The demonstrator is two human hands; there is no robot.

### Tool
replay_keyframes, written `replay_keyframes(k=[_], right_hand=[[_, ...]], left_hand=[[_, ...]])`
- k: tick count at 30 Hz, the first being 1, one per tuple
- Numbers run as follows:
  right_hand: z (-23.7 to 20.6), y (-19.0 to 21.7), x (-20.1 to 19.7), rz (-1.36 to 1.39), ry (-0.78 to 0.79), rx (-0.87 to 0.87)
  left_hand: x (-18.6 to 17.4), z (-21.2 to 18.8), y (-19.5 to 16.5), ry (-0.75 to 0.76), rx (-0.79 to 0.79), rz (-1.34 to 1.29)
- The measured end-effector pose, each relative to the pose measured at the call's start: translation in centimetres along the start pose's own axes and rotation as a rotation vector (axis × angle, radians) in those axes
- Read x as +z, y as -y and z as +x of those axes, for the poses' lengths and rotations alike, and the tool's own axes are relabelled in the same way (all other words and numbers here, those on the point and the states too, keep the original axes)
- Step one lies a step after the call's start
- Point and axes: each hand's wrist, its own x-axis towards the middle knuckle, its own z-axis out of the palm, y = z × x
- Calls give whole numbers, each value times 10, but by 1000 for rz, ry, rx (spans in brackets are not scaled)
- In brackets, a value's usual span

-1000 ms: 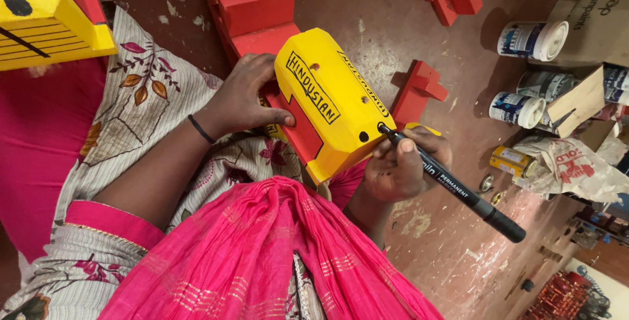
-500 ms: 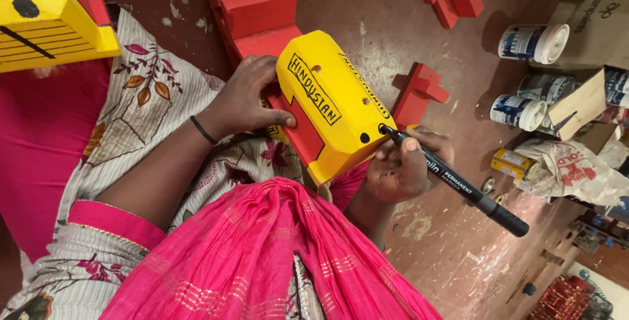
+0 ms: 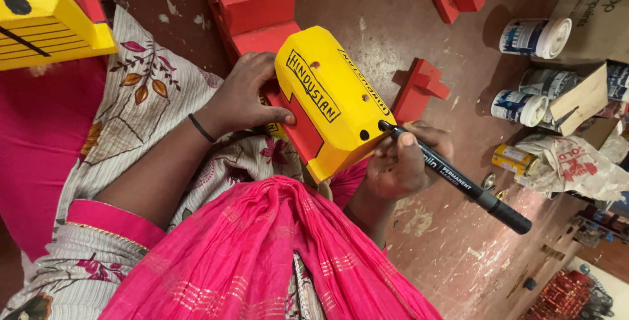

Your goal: The person sits on the floor and uses a black marker to draw lines and dots on small yellow and red wooden toy tractors. They use a small wooden block as a straightedge to guide the lines and repeatedly pick up, rotate, and place down the toys to mark different sides.

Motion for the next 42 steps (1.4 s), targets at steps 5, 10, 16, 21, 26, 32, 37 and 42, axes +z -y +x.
replay_keyframes(k=[5,10,16,21,26,32,37,42], right_hand=[[3,0,2,34,-17,-4],[2,0,3,-94,-4,-40],[3,-2,3,85,-26,-34],[3,-1,2,0,-35,-2],[4,-2,2,8,-11,-58],[5,-4,0,121,33,-56],[4,-6,-3,164,1,-14],[3,-7,-1,113,18,-100]], left_hand=[[-1,1,-1,-25,43,22],[0,0,-1,-13,13,14],[-1,1,-1,-25,33,14],[-1,-1,-2,-11,-6,-5],[-1,1,-2,-16,26,8],[-2,1,-3,-15,12,6],[-2,1,-4,-15,7,14],[-2,1,-4,-13,5,13]])
